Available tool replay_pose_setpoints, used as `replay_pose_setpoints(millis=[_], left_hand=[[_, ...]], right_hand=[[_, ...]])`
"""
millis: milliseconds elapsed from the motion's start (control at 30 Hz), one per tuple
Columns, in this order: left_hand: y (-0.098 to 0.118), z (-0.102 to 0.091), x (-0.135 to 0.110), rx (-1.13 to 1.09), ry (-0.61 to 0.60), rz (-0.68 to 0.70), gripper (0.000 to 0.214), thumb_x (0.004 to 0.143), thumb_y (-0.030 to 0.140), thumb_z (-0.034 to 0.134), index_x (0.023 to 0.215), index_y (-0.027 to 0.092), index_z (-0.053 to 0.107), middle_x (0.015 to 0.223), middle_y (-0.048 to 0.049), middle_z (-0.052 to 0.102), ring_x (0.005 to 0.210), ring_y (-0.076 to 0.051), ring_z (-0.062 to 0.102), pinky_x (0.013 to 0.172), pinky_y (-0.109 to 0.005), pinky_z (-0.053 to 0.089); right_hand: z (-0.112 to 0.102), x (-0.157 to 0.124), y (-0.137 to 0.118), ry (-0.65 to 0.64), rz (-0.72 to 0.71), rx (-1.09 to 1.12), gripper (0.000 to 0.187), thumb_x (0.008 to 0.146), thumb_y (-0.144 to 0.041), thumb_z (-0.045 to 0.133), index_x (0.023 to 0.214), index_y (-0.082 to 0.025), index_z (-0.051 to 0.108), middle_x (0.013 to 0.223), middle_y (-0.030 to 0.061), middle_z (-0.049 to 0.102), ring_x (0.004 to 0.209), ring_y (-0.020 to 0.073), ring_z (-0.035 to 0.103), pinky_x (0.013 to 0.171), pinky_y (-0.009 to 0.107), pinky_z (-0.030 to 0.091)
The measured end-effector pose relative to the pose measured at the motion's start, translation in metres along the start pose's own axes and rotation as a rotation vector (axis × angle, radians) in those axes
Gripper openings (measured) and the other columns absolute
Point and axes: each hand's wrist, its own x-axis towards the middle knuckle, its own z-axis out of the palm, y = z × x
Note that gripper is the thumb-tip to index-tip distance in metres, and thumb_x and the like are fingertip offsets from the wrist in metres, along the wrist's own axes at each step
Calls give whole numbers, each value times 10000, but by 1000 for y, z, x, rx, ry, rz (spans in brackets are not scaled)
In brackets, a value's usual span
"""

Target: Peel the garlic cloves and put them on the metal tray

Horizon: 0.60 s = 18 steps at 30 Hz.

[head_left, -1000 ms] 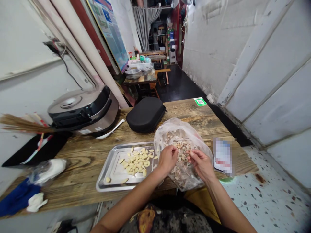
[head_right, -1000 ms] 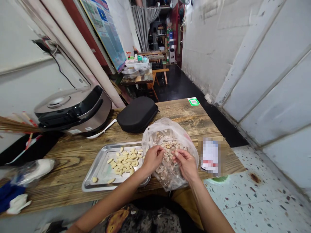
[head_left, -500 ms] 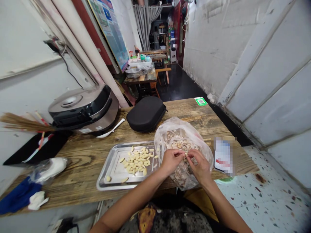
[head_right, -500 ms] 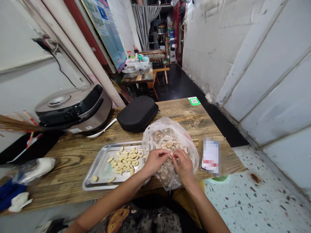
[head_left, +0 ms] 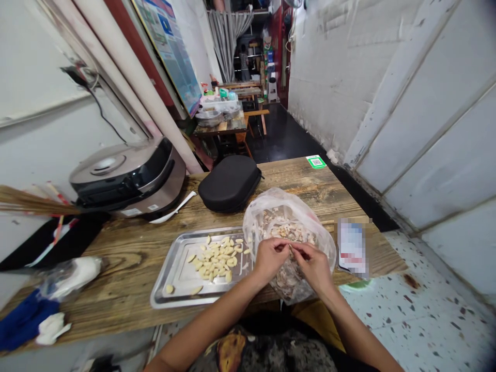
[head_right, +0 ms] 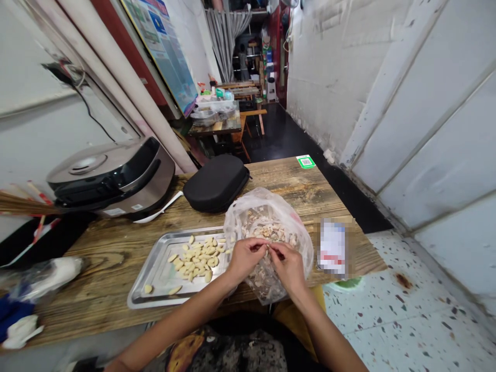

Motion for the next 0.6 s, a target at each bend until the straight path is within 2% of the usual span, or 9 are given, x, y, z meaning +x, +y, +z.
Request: replay_pose_setpoints(millis=[600], left_hand=[[2, 0, 0, -76, -3, -71, 174, 693, 213, 612, 803, 132, 720, 774, -64, 728, 690, -175, 663, 667, -264, 524]], right_hand=[[0, -1, -3, 68, 27, 58, 162, 801, -297, 543, 816, -192, 665, 778, 48, 668, 705, 170, 605, 627, 285, 499]])
